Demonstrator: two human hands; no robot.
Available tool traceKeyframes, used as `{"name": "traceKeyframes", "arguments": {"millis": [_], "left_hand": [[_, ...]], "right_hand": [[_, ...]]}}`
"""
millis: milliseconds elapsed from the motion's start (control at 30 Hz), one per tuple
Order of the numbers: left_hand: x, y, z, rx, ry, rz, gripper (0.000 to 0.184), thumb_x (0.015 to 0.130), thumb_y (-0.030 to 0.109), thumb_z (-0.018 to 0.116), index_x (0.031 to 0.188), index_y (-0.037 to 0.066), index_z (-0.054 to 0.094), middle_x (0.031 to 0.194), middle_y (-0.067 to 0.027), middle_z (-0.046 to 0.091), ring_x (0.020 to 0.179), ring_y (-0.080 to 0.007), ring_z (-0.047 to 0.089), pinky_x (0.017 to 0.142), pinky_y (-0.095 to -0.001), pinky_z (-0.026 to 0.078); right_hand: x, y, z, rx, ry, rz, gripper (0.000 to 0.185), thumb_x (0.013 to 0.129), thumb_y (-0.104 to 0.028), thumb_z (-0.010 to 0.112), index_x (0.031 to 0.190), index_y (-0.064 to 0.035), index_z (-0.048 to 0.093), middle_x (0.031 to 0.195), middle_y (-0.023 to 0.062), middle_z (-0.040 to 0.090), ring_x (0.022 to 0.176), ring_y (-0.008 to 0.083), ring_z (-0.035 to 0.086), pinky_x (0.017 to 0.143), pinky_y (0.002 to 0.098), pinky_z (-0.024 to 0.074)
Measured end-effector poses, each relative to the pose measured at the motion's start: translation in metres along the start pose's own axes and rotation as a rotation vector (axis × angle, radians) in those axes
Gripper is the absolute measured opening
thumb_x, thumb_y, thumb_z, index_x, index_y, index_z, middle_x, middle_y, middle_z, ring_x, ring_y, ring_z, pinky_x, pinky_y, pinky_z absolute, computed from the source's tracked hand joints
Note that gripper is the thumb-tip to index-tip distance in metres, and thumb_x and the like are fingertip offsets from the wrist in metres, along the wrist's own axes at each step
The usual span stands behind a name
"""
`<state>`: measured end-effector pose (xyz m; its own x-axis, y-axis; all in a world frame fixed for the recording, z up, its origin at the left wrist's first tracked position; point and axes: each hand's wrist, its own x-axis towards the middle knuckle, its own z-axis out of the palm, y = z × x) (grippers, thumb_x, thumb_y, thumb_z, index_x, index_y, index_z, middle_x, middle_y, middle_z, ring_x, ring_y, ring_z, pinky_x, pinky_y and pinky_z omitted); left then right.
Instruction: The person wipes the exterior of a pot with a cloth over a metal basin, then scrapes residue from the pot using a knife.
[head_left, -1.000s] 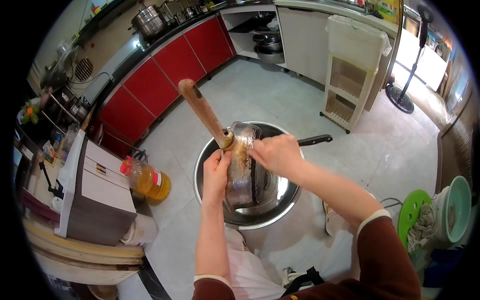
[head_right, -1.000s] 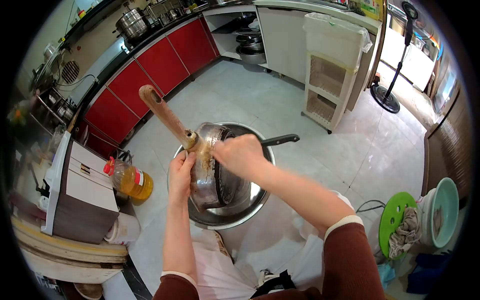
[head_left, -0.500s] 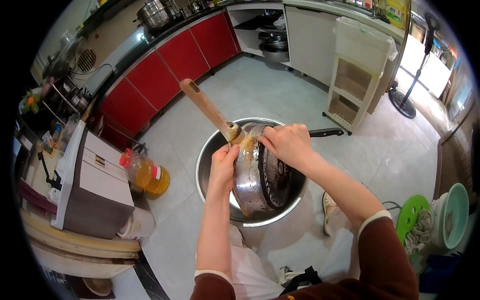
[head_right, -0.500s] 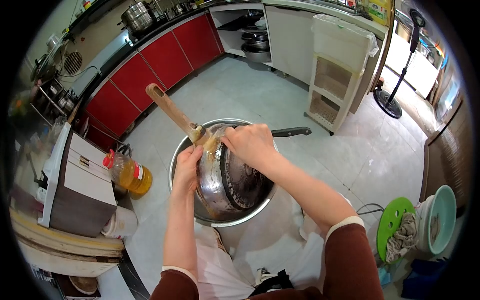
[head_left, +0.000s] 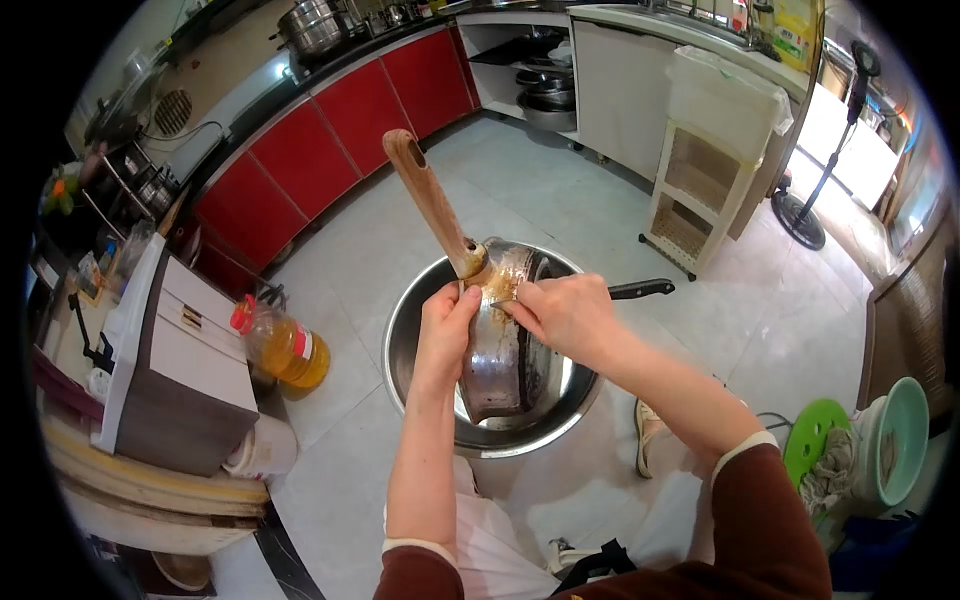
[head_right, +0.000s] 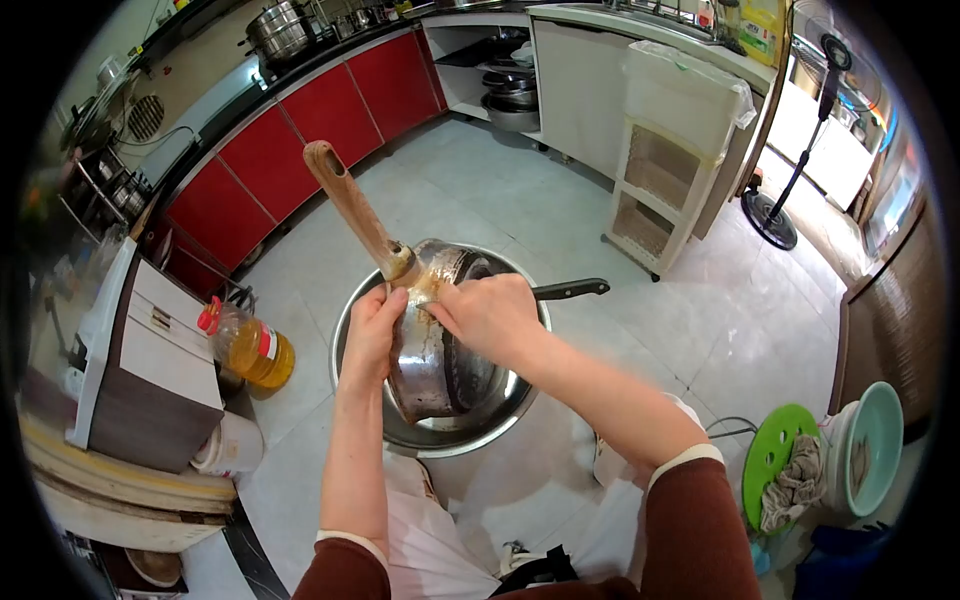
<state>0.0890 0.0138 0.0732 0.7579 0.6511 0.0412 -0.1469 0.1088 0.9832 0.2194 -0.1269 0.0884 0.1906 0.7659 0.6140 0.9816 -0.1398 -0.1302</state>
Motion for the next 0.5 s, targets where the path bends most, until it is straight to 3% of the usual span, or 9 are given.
{"name": "traceKeyframes", "arguments": {"millis": [133,233,500], "left_hand": [[-0.002,0.001,-0.001,0.050,-0.002,-0.015,0.027,0.100,0.015,0.055,0.113,-0.007,0.062,0.097,-0.0059,0.066,0.085,-0.0096,0.059,0.074,-0.0259,0.048],[-0.003,0.004,-0.001,0.032,0.003,-0.016,0.027,0.099,0.015,0.055,0.113,-0.008,0.062,0.096,-0.0053,0.065,0.084,-0.0094,0.058,0.074,-0.0259,0.047],[0.004,-0.003,-0.013,0.129,-0.003,-0.058,0.028,0.100,0.017,0.053,0.114,-0.005,0.061,0.099,-0.0059,0.067,0.084,-0.0093,0.062,0.073,-0.0255,0.049]], "right_hand": [[0.012,0.016,0.002,-0.008,0.043,0.134,0.032,0.090,-0.038,0.063,0.071,-0.0110,0.062,0.060,0.0079,0.065,0.055,0.0275,0.066,0.050,0.0408,0.0505],[0.003,0.003,0.008,-0.002,0.059,0.031,0.033,0.089,-0.038,0.063,0.071,-0.0106,0.062,0.060,0.0076,0.065,0.055,0.0277,0.065,0.050,0.0408,0.0504],[0.008,0.005,0.009,0.008,0.054,0.059,0.032,0.089,-0.038,0.063,0.072,-0.0112,0.062,0.061,0.0078,0.065,0.054,0.0280,0.065,0.051,0.0414,0.0502]]}}
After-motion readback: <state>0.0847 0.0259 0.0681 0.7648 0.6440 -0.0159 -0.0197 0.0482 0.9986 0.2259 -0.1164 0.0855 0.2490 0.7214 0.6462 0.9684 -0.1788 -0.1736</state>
